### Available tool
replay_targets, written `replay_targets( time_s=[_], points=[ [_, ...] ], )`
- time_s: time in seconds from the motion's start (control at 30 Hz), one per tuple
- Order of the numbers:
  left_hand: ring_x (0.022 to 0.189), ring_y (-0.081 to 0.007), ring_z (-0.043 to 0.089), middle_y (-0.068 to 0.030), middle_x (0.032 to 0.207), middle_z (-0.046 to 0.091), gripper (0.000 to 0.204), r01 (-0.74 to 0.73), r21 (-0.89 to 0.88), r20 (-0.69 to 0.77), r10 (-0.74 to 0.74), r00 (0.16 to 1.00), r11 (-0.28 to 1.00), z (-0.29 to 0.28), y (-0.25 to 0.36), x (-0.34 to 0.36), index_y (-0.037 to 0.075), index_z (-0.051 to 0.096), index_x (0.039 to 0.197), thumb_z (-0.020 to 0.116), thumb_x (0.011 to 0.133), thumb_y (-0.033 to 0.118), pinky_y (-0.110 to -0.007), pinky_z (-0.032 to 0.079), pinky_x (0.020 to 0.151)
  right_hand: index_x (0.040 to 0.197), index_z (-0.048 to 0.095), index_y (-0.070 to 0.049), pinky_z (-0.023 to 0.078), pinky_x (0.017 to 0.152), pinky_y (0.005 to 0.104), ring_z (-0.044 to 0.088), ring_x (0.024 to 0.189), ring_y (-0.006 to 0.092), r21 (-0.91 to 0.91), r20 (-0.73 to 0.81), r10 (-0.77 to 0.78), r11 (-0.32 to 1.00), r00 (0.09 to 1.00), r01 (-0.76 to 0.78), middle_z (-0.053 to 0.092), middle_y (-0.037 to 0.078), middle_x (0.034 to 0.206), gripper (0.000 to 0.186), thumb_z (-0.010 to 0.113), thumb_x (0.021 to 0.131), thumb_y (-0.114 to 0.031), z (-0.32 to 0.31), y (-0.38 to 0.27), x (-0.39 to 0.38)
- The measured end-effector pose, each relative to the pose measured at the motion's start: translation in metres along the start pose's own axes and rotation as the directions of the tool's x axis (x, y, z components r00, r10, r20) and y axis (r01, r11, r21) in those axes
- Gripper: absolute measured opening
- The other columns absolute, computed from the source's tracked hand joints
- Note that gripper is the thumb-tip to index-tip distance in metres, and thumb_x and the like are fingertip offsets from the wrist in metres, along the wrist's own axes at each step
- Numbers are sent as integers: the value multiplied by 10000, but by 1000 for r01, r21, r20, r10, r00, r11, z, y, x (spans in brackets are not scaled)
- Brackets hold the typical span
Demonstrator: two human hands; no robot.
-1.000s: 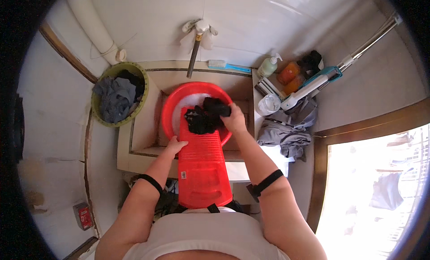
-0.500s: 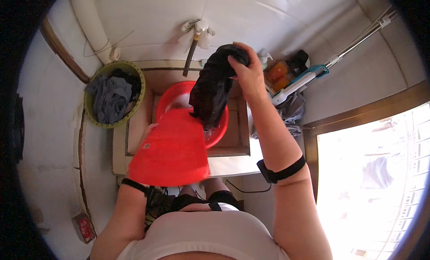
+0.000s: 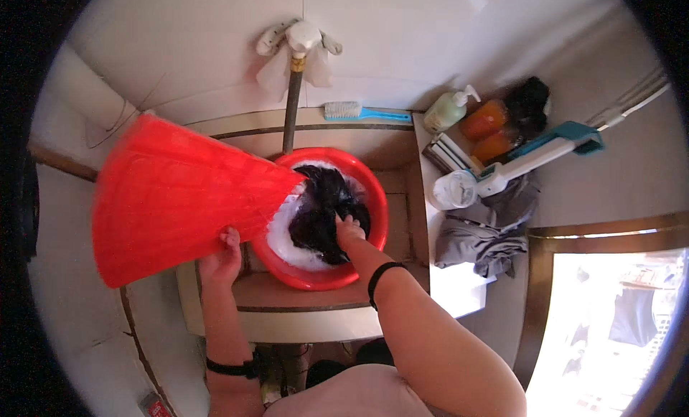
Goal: Washing a piece of black clothing by hand using a red washboard and soapy water in a sink.
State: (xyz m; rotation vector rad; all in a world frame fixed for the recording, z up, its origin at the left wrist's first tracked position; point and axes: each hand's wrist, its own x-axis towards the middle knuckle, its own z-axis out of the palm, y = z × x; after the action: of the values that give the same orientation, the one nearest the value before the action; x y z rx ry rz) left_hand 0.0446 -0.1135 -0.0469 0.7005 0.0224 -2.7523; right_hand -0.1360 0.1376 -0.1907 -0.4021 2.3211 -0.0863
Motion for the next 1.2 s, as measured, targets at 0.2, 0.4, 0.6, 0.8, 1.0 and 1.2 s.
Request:
replay_targets(
  time_s=[0.2,0.4,0.6,0.8,1.0,1.2],
  points=[
    [842,-267,607,-210,1049,540,473,38,-155,-26,-42,999,987,11,-21,1,-93,485,1192,547,918,287,-350,554,758,1297,523,-192,524,909,450,626,1070,342,172,-1,29,985,1000,-28,591,199,1214,371,506,934,-268,-4,33,118],
    [846,-287,635,-226,1023,572,505,15,-175,-28,-20,999,984,13,-33,4,-101,479,1214,550,929,310,-375,554,773,1298,525,-178,475,938,509,620,1052,403,419,-275,397,869,876,-262,617,236,1161,403,480,915,-297,75,15,107],
    [833,-283,637,-206,958,630,442,-88,-78,-39,85,996,993,-2,-17,11,-55,572,1123,547,920,338,-373,562,759,1144,657,-141,471,948,428,608,1079,377,162,-86,-146,974,986,159,651,182,1135,349,542,819,-195,-42,27,69],
    [788,-254,667,-136,883,682,346,-31,-58,0,31,1000,998,-3,-5,36,11,645,996,584,898,337,-359,588,718,1100,642,-27,504,791,309,634,860,179,574,-435,-377,584,818,574,678,103,902,354,586,752,-62,-202,-34,-108],
    [707,-187,634,-63,851,676,323,-63,-11,5,63,998,998,12,-27,41,66,650,980,610,888,373,-308,564,655,1063,622,0,468,725,259,568,788,110,610,-595,-332,406,732,680,627,24,871,274,602,794,-44,-305,-43,-219],
    [696,-174,617,-48,843,662,339,-50,26,-15,50,999,998,9,-14,26,72,636,980,607,890,397,-292,556,638,1101,577,-43,456,788,252,534,873,100,396,-692,-443,427,570,813,589,9,930,316,638,792,-16,-278,-47,-218]
  ],
)
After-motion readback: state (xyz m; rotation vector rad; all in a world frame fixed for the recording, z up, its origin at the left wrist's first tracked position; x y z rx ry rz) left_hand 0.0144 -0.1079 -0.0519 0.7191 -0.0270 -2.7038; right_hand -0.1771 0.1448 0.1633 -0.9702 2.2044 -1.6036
